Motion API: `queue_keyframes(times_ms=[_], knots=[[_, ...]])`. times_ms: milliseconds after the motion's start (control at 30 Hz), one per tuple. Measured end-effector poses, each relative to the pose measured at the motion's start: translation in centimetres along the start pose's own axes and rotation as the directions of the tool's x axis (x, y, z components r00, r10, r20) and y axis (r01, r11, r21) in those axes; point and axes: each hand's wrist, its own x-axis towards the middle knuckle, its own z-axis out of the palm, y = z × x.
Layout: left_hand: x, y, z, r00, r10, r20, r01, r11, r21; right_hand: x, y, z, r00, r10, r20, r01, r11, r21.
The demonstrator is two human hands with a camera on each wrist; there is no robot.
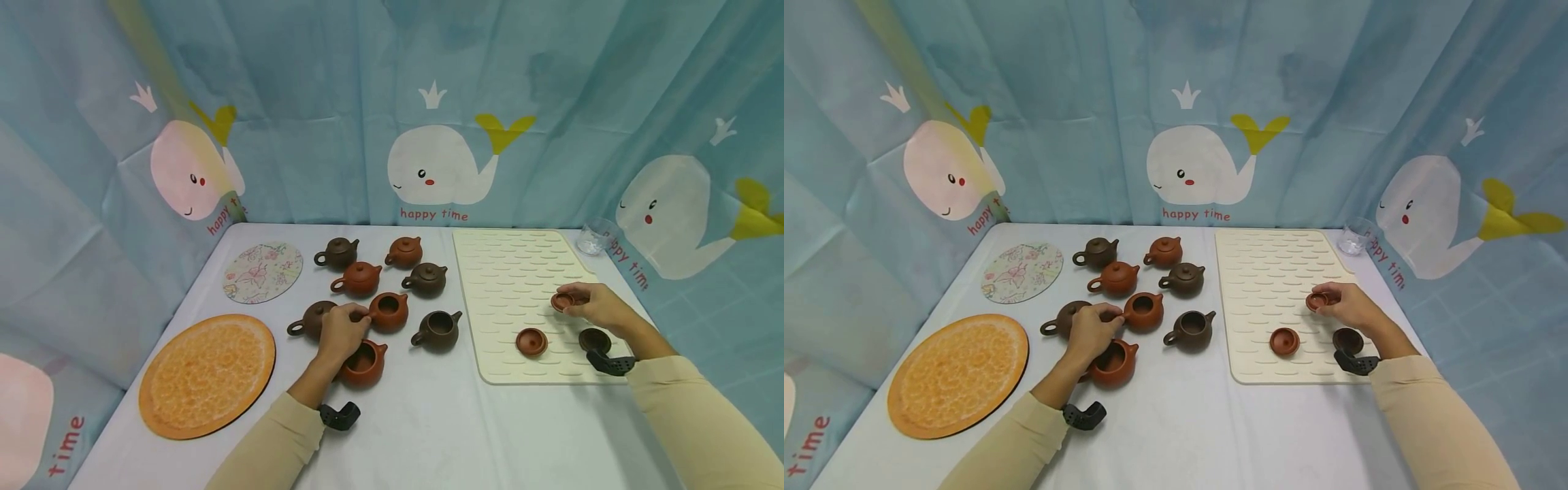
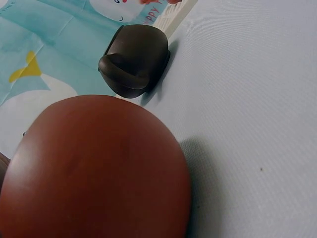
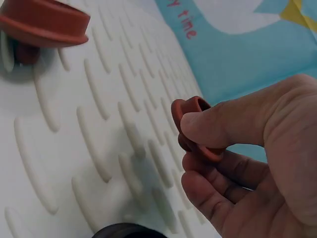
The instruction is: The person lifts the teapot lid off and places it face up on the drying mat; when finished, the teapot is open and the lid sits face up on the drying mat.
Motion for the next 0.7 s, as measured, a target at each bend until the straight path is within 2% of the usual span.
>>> queue_keyframes(times_ms=[267, 467, 700], knots=[[-0.1, 0.2, -0.1, 1.0, -0.001, -0.006, 0.001, 1.0, 0.001, 0.1, 2.2, 0.3, 1.0, 0.021, 0.001, -0.021, 0.992, -0.123], [0.0, 0.3, -0.1, 1.0, -0.008, -0.008, 0.008, 1.0, -0.008, 0.1, 3.0, 0.8, 1.0, -0.018, 0.004, 0.019, 0.993, -0.116], [0.0, 0.2, -0.1, 1.0, -0.011, -0.008, 0.011, 1.0, -0.009, 0.3, 3.5, 1.2, 0.998, -0.059, -0.017, 0.056, 0.986, -0.158]])
